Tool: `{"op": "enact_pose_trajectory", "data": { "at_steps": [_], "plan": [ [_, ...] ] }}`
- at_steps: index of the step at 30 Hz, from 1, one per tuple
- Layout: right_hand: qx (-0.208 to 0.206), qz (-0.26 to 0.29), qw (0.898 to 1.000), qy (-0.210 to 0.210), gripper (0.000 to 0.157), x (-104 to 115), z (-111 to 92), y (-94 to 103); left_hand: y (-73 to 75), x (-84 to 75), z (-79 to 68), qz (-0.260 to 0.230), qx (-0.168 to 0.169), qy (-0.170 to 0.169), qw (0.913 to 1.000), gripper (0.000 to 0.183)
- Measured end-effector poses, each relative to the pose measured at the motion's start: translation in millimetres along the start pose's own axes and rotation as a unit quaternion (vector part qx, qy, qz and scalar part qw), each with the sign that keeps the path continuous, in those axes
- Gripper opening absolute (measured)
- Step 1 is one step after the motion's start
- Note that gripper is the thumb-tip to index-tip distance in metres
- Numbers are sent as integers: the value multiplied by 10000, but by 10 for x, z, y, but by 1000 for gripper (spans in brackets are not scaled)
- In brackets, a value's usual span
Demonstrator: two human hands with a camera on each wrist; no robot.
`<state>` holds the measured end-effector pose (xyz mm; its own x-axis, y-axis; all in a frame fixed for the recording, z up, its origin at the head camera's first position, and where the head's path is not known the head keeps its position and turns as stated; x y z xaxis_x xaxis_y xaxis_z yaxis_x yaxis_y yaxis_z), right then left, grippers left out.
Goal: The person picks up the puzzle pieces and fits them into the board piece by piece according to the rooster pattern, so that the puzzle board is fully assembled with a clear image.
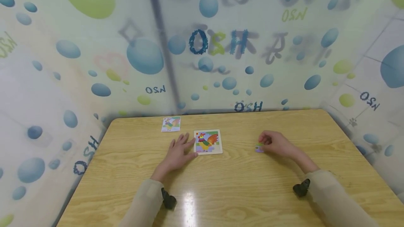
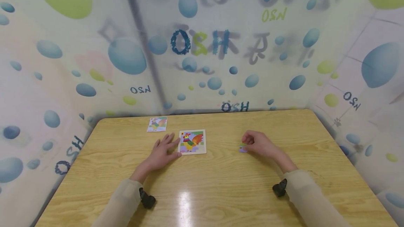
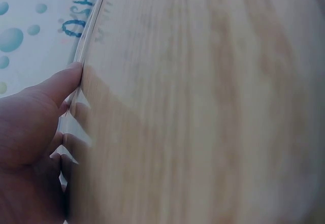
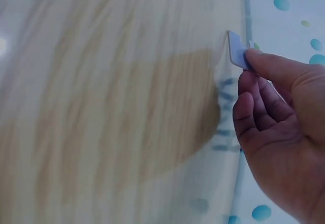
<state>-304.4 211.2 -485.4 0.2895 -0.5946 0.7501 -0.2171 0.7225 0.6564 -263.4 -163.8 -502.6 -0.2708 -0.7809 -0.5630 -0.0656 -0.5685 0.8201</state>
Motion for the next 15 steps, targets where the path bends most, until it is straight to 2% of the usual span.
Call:
{"op": "enact_pose_trajectory", "data": {
  "at_steps": [9, 15],
  "plan": [
    [-184, 551, 9983, 107, 13, 245, 183, -204, 4, 1, -16, -1, 17, 18, 10000, 65],
    [-160, 689, 9971, 268, 12, 446, 325, -461, 10, -1, -8, 27, 20, 21, 10000, 65]
  ]
}}
Point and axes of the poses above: each hand's wrist, its own z-axis towards the middle knuckle, its own y-axis out of the back of the hand, x = y × z, the point moved 6 cm from there along z, towards the middle knuckle, and after that the axes turned 9 degrees about -x, right-handed, at the moved point
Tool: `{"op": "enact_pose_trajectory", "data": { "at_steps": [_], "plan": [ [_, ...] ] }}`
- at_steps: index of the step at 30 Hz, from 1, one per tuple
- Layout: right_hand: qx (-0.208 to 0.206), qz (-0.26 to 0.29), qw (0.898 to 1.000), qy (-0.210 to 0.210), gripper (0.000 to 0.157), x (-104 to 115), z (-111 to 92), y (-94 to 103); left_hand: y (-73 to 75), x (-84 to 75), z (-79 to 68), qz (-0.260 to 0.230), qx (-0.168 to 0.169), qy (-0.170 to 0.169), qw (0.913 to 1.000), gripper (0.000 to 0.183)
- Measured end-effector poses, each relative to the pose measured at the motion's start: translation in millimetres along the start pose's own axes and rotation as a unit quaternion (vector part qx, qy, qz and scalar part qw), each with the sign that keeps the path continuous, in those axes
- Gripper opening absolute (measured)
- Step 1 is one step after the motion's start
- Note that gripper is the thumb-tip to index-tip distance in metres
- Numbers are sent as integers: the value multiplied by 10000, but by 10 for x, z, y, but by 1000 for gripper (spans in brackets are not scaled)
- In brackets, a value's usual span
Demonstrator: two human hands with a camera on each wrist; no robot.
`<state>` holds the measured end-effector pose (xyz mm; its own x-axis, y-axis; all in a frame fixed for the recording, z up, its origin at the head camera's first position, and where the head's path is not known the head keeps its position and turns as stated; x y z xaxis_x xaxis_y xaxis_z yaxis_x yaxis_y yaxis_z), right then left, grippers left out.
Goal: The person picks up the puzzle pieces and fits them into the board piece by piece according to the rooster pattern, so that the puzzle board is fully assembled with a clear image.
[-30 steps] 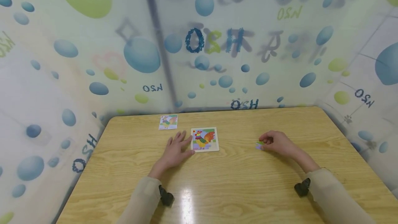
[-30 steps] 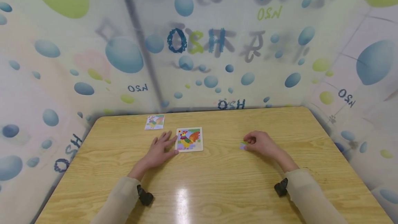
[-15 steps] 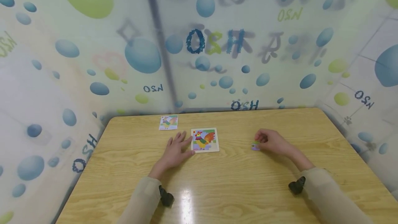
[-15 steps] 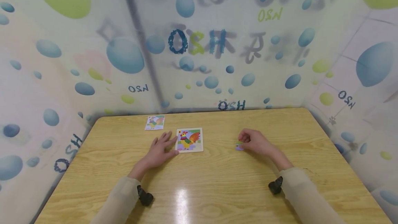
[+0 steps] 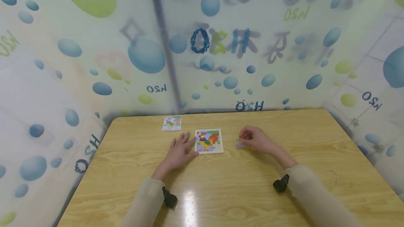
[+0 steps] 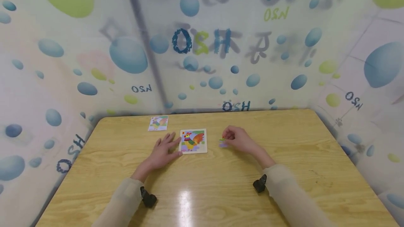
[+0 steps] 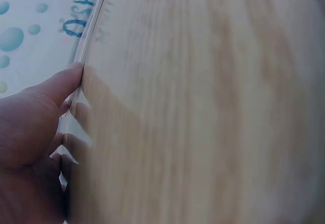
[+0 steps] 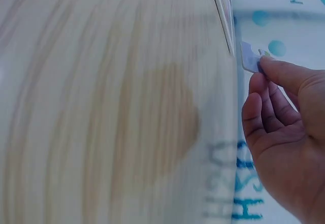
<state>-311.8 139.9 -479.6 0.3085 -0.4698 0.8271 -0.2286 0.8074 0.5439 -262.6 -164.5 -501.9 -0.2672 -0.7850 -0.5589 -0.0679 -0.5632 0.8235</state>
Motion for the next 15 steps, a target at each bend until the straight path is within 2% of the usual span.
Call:
{"op": "enact_pose_trajectory", "data": {
  "at_steps": [7, 11, 15],
  "plan": [
    [120, 145, 9998, -63, 13, 112, 163, -379, -3, 3, -5, -23, 30, -10, 10000, 65],
    [266, 334, 9991, 79, 12, 230, 240, -559, 13, -15, -5, -30, -19, -21, 10000, 64],
    [440, 215, 9987, 172, 10, 279, 272, -692, 17, -23, -9, -18, -57, -54, 10000, 64]
  ]
}}
Point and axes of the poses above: each hand's wrist, its own z-axis towards the middle knuckle, its own y-axis out of the back of the hand, x = y × z, the point moved 6 cm from there along z, towards the middle knuckle, and after that the axes turned 9 degrees about -x, right-handed, at the moved point
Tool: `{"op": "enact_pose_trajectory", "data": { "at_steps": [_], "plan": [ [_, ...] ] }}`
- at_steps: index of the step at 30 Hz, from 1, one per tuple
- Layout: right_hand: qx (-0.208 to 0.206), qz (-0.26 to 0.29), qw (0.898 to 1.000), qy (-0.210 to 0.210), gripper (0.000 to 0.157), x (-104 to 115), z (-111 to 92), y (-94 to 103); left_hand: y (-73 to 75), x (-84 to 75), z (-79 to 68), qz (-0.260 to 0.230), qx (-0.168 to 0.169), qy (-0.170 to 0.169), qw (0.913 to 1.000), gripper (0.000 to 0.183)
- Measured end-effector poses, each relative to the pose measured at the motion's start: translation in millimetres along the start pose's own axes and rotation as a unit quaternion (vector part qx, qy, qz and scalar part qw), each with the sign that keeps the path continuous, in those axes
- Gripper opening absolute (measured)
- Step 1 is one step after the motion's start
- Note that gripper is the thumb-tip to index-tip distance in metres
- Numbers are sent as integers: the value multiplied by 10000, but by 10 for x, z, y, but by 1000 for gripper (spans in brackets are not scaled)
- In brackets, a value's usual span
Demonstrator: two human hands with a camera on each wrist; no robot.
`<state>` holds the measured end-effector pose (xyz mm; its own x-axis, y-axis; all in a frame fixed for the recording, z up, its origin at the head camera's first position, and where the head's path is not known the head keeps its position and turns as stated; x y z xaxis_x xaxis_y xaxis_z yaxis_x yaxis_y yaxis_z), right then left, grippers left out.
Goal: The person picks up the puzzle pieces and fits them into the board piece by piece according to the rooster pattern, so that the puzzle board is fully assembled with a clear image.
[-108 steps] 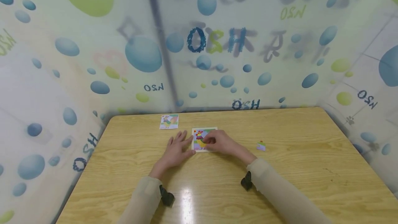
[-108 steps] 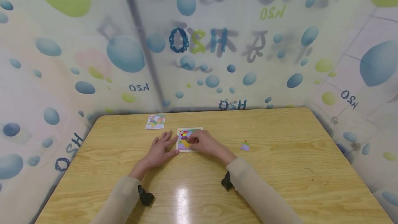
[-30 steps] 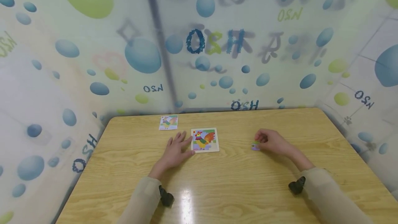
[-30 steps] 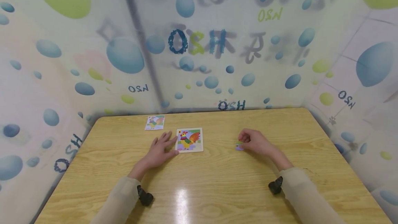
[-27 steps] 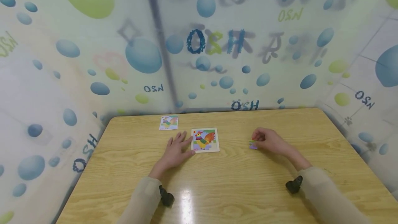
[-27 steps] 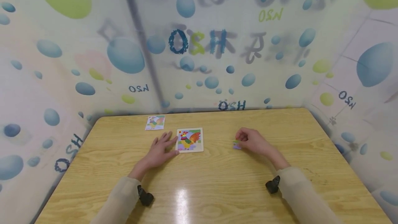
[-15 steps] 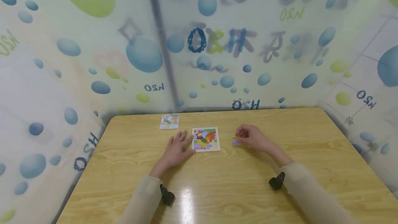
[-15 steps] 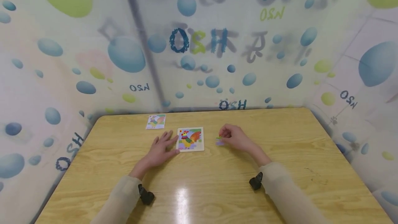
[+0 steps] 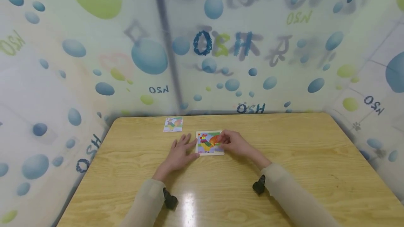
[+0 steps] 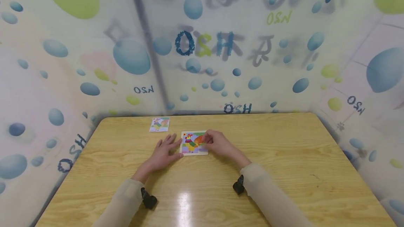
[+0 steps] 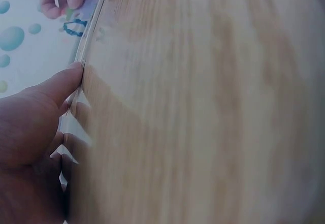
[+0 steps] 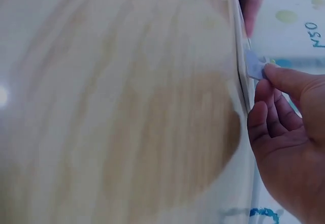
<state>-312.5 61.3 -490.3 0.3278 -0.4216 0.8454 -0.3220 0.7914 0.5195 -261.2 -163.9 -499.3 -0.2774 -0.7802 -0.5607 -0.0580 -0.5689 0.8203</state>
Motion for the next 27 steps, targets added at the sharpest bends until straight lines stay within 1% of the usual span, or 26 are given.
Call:
{"op": "enact_pose_trajectory", "data": {
  "at_steps": [3, 11, 18, 23, 27],
  "plan": [
    [62, -140, 9999, -56, 10, -13, 11, -56, 0, -12, -2, 3, 16, -8, 10000, 64],
    [-21, -378, 9989, -282, 14, -10, 34, -86, 6, -18, -10, 24, 7, -27, 10000, 63],
    [109, -549, 9978, -366, 12, 1, 40, -115, 14, -22, -14, -26, -39, -62, 10000, 64],
    [126, -750, 9968, -228, 12, 1, 43, -119, 11, -16, -8, -1, -38, -26, 10000, 63],
    [156, -1051, 9943, 62, 13, 17, 45, -120, 10, -14, -5, 3, -13, -21, 10000, 63]
  ]
}}
Point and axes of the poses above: each hand's wrist, its own z-axis towards the middle knuckle, its own y-axis out of the back of the hand, x = y × z, the point moved 6 cm from there along z, towards the middle knuckle, and after that the axes turned 9 degrees about -x, right-handed, at the moved point
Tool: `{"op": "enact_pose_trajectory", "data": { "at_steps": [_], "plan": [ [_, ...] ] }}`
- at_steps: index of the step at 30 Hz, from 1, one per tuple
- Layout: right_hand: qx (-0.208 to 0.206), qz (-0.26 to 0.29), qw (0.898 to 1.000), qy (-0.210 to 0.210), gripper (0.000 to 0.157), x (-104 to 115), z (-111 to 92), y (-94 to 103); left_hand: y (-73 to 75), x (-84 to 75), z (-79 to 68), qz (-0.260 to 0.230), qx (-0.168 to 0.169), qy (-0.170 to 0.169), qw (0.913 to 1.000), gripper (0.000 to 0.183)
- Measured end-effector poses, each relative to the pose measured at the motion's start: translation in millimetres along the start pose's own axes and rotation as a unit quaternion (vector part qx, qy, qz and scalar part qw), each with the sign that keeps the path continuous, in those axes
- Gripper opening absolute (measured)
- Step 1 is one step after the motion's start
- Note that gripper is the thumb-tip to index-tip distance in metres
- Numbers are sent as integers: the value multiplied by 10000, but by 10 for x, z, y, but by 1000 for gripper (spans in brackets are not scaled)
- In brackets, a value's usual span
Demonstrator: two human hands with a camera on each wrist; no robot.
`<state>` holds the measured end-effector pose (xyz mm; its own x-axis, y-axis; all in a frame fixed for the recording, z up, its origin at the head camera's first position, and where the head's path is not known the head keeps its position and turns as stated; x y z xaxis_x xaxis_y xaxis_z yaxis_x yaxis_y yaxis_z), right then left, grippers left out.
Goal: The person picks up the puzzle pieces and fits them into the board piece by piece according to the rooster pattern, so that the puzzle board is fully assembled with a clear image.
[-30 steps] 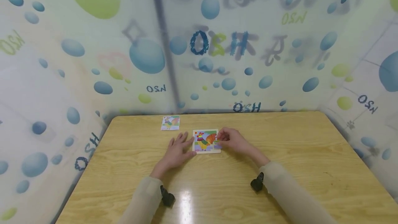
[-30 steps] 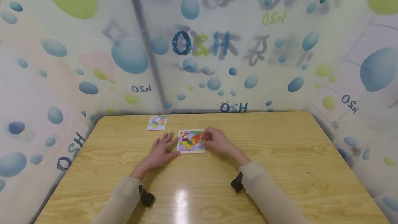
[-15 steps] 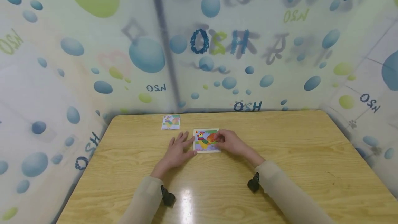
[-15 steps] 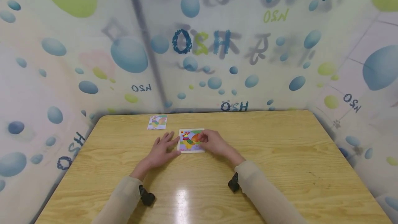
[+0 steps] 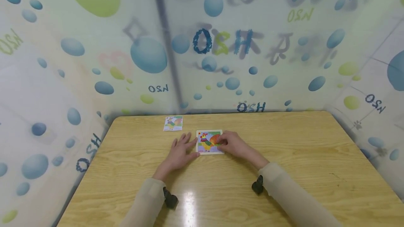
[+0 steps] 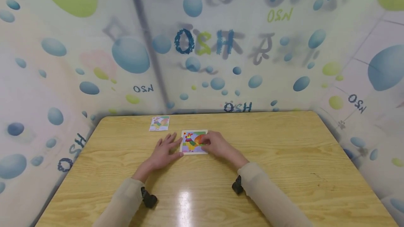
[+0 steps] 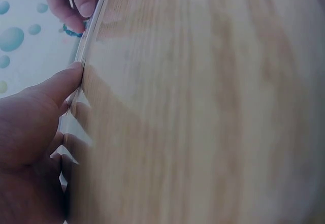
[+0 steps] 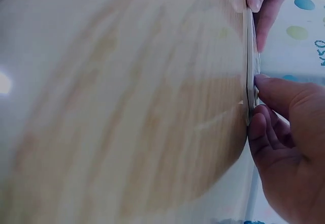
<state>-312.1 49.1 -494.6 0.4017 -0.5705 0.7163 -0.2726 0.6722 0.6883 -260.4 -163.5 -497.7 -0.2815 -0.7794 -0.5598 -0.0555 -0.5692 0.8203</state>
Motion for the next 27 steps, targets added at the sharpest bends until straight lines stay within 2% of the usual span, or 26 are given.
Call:
{"op": "enact_pose_trajectory", "data": {
  "at_steps": [4, 16, 22, 27],
  "plan": [
    [64, -147, 9997, 200, 16, 36, -13, 6, 0, 0, 7, 23, 45, 25, 10000, 63],
    [-30, -102, 9998, 196, 19, 13, -55, 18, 10, -15, 4, -53, -21, -73, 10000, 63],
    [-88, -316, 9979, 563, 20, 37, -66, 21, 5, -12, -7, -156, -107, -206, 9996, 64],
    [-17, -464, 9960, 769, 23, 90, -92, 32, 10, -16, -7, -84, -51, -92, 9999, 64]
  ]
}}
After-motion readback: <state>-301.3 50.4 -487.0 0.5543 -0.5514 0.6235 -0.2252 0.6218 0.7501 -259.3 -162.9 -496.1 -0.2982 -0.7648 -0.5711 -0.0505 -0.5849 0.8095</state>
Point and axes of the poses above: each hand's wrist, its own z-axis towards the middle knuckle, its own y-axis out of the back of the hand, x = y × z, the point moved 6 cm from there along z, towards the middle knuckle, and after that the axes turned 9 degrees about -x, right-handed, at the moved point
